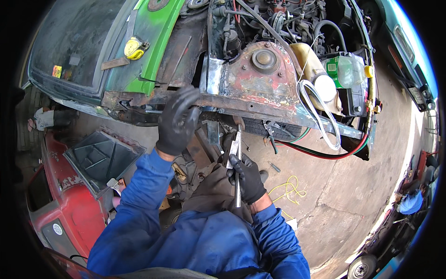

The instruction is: The person uses a cutting torch to cut through a metal panel on the front of a green car. After cutting, the person uses pliers to pull away the cut metal piece.

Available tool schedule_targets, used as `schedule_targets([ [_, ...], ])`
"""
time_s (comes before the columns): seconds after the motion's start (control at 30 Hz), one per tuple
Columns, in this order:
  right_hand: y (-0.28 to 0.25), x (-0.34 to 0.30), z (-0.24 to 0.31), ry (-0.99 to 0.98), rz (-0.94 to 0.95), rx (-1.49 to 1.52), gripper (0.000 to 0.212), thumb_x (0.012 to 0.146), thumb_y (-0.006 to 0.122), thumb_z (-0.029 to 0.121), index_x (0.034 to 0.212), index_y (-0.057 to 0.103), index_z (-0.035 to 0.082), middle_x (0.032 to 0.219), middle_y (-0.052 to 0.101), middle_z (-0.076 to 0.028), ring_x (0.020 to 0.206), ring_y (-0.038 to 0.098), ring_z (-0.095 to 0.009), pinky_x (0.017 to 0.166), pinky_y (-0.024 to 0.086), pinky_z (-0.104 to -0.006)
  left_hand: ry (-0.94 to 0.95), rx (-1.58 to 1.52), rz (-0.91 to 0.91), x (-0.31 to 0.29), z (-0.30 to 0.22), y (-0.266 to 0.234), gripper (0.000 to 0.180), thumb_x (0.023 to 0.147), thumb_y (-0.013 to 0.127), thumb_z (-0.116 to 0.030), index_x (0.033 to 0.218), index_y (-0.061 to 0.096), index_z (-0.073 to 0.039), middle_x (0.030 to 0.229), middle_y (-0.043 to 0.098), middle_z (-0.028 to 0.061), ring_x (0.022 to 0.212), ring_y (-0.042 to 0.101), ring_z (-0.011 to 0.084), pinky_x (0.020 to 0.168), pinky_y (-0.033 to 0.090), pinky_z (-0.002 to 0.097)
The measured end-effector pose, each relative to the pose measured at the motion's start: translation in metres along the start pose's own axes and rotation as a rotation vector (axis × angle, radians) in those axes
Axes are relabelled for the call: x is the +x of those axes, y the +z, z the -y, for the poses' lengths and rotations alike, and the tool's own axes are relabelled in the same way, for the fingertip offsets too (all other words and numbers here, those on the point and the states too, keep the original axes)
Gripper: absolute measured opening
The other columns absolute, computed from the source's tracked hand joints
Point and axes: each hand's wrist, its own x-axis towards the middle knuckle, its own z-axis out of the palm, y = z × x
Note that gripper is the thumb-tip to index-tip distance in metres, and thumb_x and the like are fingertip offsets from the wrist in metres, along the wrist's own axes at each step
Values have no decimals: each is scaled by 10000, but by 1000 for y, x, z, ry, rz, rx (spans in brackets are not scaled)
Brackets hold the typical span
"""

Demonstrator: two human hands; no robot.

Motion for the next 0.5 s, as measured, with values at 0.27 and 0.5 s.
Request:
schedule_targets([
  [0.27, 30, 12, 24, 63, -147, 70, 261, 1083, 778, 323, 1144, 709, 79, 820, 675, 18, 627, 626, -61, 523, 492, -233, -676, -539, 481, -79, -16, 13, 462, 1085, 706, -161, 1507, 604, -2, 1428, 682, 212, 1313, 683, 377, 1118, 561, 468],
  [0.5, 59, -3, 31, 19, -265, -121, 198, 1072, 786, 234, 1033, 729, 49, 759, 657, 27, 634, 579, -37, 564, 449, -249, -181, -455, 793, -127, 32, 56, 558, 1112, 599, -81, 1656, 479, -46, 1627, 523, 268, 1467, 577, 424, 1249, 475, 476],
])
